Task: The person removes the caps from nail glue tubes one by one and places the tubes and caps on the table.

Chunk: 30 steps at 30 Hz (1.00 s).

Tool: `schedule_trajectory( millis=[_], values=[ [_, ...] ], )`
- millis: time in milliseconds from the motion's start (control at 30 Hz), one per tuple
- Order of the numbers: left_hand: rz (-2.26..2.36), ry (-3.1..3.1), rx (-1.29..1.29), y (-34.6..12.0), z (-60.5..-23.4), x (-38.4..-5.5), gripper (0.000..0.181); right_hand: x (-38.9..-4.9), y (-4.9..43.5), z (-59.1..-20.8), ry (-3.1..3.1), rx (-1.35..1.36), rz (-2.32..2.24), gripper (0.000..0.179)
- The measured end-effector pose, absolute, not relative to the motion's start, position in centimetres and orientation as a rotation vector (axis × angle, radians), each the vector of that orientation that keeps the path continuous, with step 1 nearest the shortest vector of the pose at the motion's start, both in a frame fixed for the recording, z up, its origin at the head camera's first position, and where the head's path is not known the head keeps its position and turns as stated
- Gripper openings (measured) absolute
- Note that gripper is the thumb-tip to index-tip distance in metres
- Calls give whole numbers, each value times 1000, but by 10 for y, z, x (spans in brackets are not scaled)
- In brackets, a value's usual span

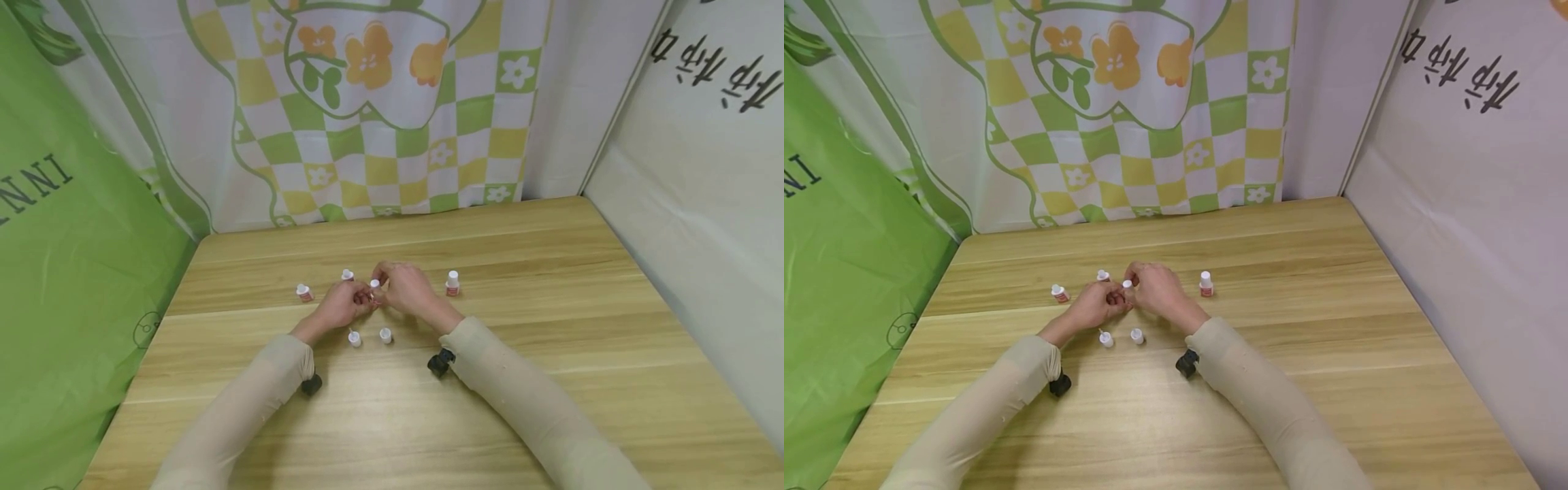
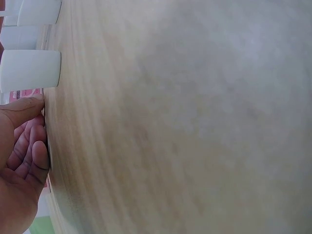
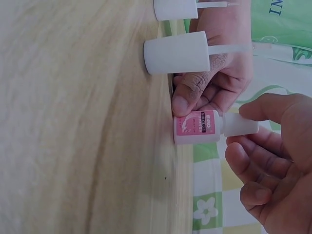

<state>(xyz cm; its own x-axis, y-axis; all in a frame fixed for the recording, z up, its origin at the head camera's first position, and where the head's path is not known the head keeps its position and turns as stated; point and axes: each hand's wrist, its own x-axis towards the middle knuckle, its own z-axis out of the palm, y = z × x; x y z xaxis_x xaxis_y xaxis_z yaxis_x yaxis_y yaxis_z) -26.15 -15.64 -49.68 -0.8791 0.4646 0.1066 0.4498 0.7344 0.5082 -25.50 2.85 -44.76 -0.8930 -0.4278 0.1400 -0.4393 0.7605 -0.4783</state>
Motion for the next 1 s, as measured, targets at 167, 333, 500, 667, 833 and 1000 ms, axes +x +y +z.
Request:
schedule_trajectory(
  millis=[167,333,500,667,833,1000],
  values=[
    [836,2899,762,-157,-498,-262,9,-255,28,-448,-2945,731,816,21],
    [828,2899,759,-157,-497,-262,8,-256,28,-449,-2958,708,838,22],
    [818,2894,765,-157,-496,-262,9,-256,27,-449,-2953,702,815,19],
    [820,2889,757,-157,-496,-262,8,-255,27,-448,-2938,721,797,20],
    [811,2888,731,-157,-496,-261,7,-255,27,-448,-2948,693,818,21],
    [809,2888,719,-156,-495,-261,6,-254,26,-447,-2949,676,815,18]
  ],
)
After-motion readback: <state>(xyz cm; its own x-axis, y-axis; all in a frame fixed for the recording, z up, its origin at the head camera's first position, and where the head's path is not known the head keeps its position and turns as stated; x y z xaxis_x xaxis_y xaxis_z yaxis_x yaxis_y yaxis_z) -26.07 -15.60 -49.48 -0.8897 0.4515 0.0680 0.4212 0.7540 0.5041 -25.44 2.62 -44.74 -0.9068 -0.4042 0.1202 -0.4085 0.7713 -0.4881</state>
